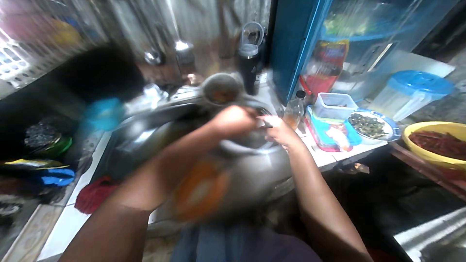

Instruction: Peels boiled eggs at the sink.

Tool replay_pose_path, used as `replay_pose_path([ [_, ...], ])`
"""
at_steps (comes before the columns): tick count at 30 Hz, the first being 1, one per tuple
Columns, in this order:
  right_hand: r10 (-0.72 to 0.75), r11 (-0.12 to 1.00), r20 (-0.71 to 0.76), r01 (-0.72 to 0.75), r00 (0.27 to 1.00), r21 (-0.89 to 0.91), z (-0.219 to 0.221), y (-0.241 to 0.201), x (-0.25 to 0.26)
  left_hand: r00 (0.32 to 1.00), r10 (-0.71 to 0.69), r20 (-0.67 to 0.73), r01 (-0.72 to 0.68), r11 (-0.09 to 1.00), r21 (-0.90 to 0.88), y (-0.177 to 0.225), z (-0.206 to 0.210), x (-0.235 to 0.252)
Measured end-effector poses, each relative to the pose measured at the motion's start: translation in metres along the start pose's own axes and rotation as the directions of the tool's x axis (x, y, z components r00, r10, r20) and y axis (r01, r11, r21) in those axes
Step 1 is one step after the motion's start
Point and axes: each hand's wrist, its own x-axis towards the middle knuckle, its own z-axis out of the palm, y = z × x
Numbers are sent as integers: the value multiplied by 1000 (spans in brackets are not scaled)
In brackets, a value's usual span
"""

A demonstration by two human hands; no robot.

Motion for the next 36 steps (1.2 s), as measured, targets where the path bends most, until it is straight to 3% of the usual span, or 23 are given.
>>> replay_pose_path([
  [9,-59,993,16,57,998,107,-5,8,0,981,-109,162,140,971,-196,4,-10,0],
  [17,-45,995,31,42,998,94,-3,5,0,948,-159,277,208,966,-154,5,-17,4],
  [36,-11,998,4,11,1000,55,1,0,1,944,-157,290,184,981,-67,15,-21,8],
])
